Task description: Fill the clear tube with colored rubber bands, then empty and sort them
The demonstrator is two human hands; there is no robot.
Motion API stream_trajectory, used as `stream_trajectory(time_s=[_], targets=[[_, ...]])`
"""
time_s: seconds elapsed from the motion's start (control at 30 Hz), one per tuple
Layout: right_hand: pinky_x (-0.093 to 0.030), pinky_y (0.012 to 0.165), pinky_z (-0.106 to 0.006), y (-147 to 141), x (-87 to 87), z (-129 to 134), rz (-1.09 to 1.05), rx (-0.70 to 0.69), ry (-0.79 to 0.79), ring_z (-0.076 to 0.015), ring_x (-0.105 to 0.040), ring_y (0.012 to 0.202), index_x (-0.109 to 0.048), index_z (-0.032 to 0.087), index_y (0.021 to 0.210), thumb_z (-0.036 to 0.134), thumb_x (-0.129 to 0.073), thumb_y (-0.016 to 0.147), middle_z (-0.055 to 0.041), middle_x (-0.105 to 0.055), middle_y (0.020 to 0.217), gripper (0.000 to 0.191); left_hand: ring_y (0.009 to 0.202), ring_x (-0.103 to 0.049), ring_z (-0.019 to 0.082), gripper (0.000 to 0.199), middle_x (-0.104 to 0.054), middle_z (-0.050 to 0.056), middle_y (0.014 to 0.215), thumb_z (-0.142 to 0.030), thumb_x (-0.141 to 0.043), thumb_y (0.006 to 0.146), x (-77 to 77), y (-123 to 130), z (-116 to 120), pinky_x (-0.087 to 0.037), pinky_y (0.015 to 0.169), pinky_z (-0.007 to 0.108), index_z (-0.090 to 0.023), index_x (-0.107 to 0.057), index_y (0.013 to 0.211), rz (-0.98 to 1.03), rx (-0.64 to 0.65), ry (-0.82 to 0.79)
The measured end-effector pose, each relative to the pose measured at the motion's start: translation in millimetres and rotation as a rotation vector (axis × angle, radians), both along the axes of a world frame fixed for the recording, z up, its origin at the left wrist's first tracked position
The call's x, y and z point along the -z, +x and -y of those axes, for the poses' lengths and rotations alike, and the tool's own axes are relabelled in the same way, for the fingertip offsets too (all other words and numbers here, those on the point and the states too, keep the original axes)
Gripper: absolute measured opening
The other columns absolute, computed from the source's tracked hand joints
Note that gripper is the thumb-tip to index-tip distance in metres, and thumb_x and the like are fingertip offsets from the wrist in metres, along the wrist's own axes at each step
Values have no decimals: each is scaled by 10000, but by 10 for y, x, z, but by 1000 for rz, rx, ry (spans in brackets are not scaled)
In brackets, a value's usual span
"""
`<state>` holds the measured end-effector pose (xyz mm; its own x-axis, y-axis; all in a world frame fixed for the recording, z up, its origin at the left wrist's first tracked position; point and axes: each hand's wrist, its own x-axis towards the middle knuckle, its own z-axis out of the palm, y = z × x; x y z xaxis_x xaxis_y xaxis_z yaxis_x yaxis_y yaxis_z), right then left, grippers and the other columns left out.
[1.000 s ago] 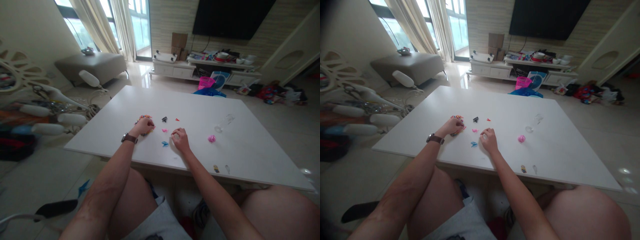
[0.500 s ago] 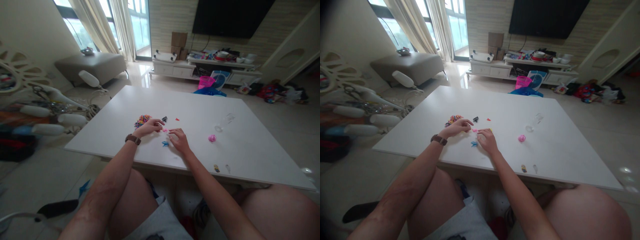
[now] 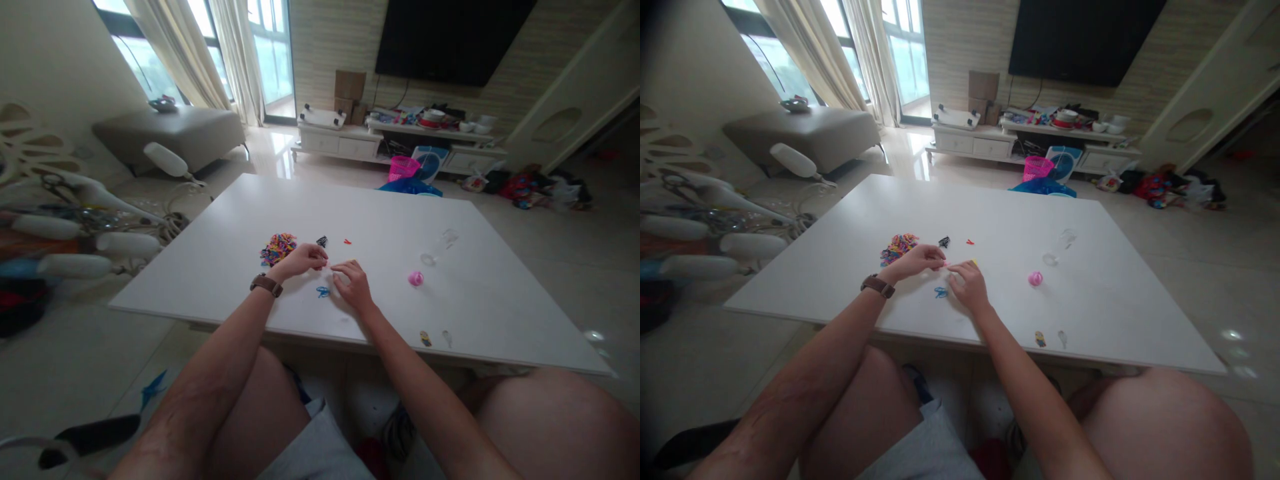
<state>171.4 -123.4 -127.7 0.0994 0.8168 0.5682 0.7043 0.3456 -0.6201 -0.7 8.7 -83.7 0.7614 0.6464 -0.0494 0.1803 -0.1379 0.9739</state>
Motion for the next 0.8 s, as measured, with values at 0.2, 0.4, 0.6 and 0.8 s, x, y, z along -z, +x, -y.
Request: stream_trajectory(time_s=[0.2, 0.4, 0.6, 0.8], targets=[[-454, 934, -439, 93, 62, -50, -76, 516, -20, -284, -589, 977, -717, 214, 881, 172, -546, 867, -87, -755, 942, 176, 682, -657, 143, 241, -744, 65, 747, -307, -818, 737, 43, 17, -75, -513, 665, 261, -118, -741, 864, 12, -134, 93], [-413, 842, -410, 105, 104, -82, -36, 575, -135, -292, -551, 972, -701, 217, 837, 186, -564, 840, -95, -721, 962, 141, 724, -679, 148, 248, -758, 64, 781, -307, -813, 742, 96, 18, -104, -526, 692, 266, -118, -759, 893, 41, -185, 95], [-410, 830, -415, 99, 127, -94, -49, 583, -126, -296, -540, 954, -677, 216, 832, 196, -576, 820, -107, -702, 960, 103, 702, -704, 157, 287, -760, 81, 756, -305, -852, 728, 111, 46, -93, -574, 702, 293, -101, -769, 911, 78, -180, -2], [-401, 789, -389, 95, 143, -97, -32, 589, -90, -283, -551, 934, -655, 225, 842, 190, -581, 813, -87, -722, 943, 87, 697, -728, 168, 314, -774, 102, 772, -308, -890, 715, 90, 92, -52, -605, 732, 316, -90, -764, 903, 97, -180, -72]])
